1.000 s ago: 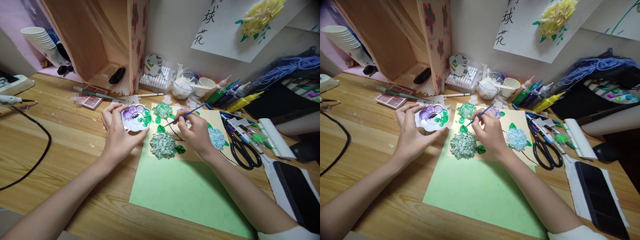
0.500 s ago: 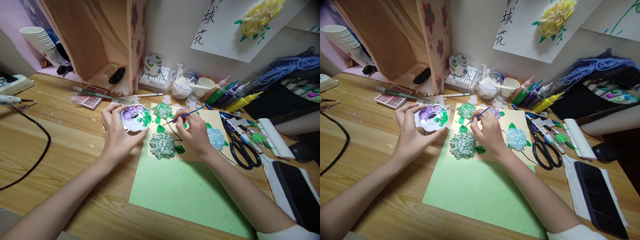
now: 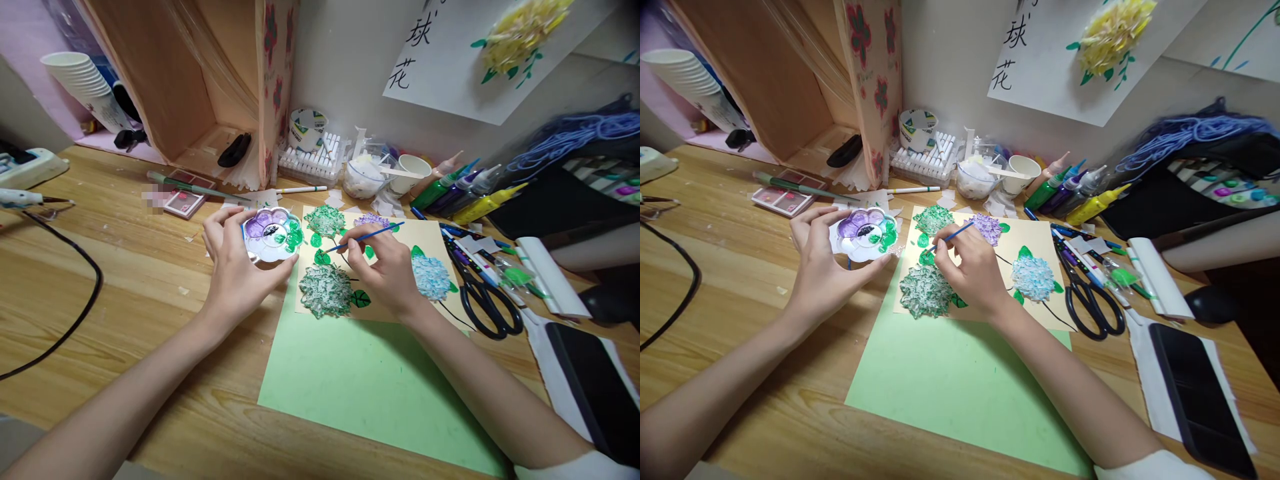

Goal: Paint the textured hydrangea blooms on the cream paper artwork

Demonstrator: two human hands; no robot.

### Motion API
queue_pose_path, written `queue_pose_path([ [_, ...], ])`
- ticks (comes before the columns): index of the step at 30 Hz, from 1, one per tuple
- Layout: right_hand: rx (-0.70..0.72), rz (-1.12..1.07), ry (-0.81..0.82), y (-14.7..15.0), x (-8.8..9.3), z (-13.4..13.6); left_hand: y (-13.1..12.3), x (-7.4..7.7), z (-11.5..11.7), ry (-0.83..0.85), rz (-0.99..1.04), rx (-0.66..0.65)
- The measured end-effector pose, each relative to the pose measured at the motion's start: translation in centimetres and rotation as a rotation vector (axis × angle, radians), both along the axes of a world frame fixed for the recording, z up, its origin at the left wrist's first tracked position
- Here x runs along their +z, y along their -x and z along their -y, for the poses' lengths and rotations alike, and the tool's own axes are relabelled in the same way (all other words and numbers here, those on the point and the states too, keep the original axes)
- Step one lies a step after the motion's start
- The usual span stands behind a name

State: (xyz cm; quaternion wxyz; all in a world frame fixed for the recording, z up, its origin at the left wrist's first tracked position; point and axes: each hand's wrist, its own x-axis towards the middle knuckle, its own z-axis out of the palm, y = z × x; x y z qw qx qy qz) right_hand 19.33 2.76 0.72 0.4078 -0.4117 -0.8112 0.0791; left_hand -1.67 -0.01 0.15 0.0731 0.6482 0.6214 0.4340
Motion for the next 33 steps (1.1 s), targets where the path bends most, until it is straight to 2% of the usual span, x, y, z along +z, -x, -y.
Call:
queue_pose_path([
  [24, -0.027, 0.036, -0.02, -0.25, 0.03, -0.31, 0.02, -0.06, -0.02, -0.002, 0.0, -0.004],
  [29, -0.021, 0.003, -0.004, -0.35, 0.19, -0.28, 0.04, -0.03, -0.02, 0.0, -0.004, -0.001],
  [33, -0.032, -0.11, 0.077, -0.59, 0.38, -0.31, 0.03, 0.06, -0.01, -0.003, -0.001, -0.003],
])
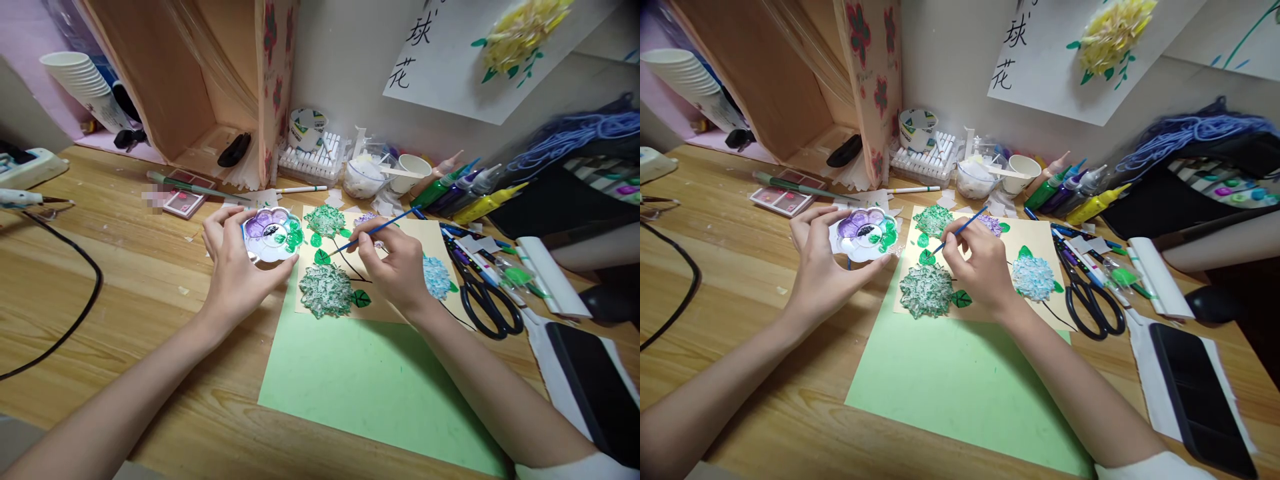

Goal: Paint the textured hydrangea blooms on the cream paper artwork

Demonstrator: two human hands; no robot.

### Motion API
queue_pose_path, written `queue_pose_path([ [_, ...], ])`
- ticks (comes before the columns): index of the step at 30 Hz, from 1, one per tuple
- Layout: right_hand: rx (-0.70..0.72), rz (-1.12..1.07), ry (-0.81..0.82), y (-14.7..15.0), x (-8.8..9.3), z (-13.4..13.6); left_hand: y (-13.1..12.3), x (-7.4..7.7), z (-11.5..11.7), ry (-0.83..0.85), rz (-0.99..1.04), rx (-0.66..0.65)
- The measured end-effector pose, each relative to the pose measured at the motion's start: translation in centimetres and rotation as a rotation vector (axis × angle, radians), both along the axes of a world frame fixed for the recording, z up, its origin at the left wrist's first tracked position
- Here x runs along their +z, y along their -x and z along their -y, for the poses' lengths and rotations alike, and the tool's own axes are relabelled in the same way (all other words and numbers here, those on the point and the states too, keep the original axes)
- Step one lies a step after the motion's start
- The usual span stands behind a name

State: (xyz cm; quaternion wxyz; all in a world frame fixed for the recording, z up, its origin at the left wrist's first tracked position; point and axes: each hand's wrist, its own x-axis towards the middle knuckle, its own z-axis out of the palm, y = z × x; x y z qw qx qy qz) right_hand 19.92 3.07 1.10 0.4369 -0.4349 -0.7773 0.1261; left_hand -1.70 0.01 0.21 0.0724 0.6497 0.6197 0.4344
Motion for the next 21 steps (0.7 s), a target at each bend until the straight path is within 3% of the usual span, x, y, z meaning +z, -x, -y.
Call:
queue_pose_path([
  [8, -0.024, -0.127, 0.212, -0.6, -0.9, -1.0, -0.1, 0.1, 0.1, 0.027, -0.007, 0.01],
  [21, -0.066, -0.088, 0.234, -0.4, -1.0, -1.3, 0.0, 0.1, 0.1, 0.018, -0.009, 0.001],
])
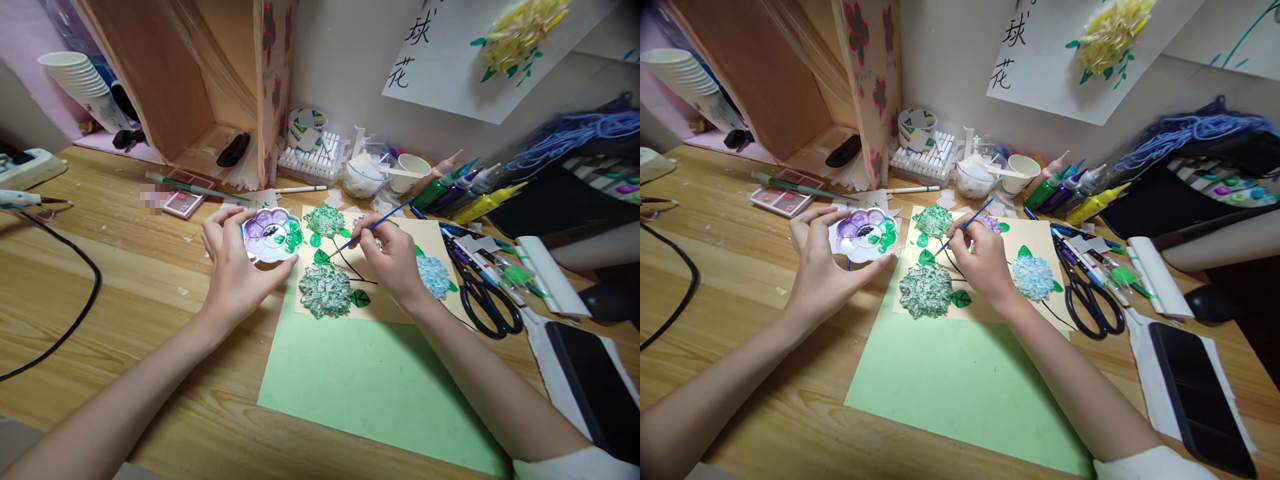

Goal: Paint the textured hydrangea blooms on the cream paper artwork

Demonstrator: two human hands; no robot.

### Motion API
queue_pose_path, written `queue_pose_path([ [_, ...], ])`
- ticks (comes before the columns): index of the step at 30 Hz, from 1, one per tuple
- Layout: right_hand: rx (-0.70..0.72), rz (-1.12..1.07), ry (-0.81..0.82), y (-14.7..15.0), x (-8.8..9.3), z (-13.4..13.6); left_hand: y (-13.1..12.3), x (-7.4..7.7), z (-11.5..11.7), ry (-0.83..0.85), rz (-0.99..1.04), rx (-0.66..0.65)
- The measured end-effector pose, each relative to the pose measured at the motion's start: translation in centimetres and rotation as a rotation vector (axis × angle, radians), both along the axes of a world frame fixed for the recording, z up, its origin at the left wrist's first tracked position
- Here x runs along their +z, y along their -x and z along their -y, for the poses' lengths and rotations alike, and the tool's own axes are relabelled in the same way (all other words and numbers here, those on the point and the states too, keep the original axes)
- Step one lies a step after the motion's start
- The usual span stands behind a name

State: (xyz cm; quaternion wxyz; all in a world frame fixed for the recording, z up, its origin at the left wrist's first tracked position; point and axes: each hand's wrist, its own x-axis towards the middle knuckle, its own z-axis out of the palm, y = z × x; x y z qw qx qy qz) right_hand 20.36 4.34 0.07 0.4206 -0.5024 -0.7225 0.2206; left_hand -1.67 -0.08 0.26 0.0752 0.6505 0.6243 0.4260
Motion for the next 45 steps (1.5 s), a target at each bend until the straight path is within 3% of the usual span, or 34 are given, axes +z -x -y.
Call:
queue_pose_path([
  [20, -0.019, 0.024, -0.077, -0.1, 0.2, 0.0, 0.0, 0.0, -0.1, -0.022, 0.0, -0.004],
  [27, 0.06, -0.055, -0.069, 0.2, 0.4, 0.8, 0.0, -0.1, -0.1, -0.025, -0.003, -0.008],
  [45, 0.073, 0.078, -0.107, 0.7, 0.9, 0.9, 0.0, 0.0, 0.0, -0.008, 0.001, -0.005],
])
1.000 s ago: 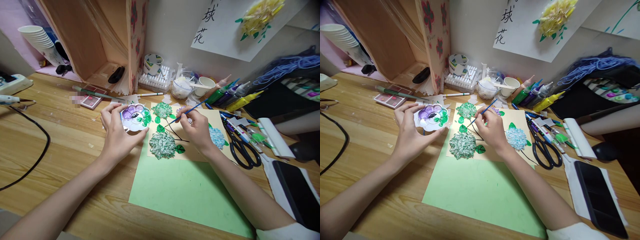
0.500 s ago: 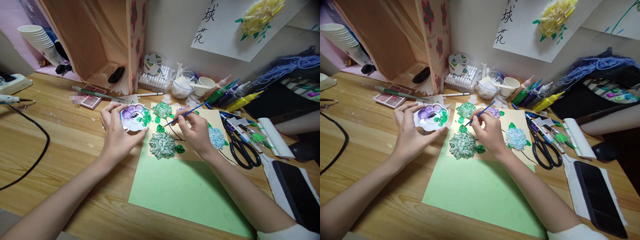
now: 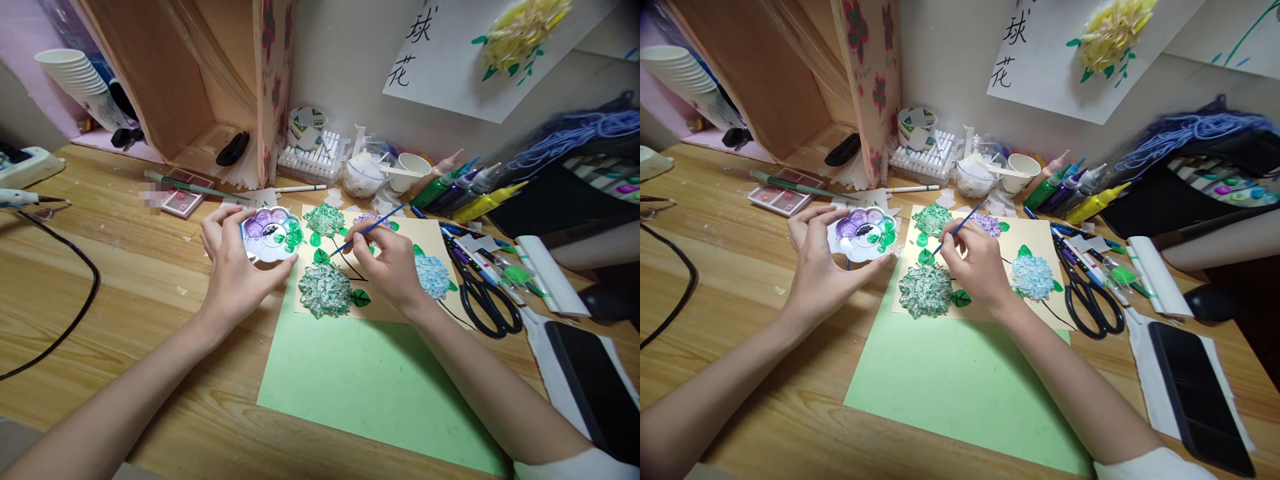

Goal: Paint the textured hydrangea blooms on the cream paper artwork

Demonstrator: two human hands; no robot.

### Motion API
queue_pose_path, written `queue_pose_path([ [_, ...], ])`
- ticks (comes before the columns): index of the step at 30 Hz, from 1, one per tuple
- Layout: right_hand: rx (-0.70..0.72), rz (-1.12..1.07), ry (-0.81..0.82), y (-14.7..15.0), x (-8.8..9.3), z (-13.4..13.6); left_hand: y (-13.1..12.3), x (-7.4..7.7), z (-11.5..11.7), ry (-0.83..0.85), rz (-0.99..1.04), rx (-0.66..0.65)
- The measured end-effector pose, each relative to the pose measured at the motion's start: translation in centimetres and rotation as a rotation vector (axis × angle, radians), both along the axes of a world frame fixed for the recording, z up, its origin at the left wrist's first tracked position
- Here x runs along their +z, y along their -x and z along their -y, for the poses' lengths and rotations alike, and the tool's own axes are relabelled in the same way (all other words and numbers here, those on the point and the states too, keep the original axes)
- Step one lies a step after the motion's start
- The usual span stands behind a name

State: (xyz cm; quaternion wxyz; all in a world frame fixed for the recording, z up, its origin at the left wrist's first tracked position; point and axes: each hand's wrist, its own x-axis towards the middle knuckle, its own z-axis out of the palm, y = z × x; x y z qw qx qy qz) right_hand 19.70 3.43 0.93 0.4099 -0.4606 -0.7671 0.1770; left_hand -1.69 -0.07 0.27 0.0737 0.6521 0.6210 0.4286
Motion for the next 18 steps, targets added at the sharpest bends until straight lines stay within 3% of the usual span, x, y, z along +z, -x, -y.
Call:
queue_pose_path([
  [10, -0.003, -0.023, 0.01, -0.6, 0.5, -0.2, 0.0, 0.0, 0.0, -0.005, -0.018, -0.004],
  [13, -0.064, -0.205, -0.009, -1.4, 2.3, -0.2, 0.1, 0.0, 0.0, -0.008, -0.021, -0.007],
  [18, -0.261, -0.52, -0.274, -4.6, 7.3, 1.9, 0.4, -0.1, -0.3, -0.011, -0.025, -0.006],
])
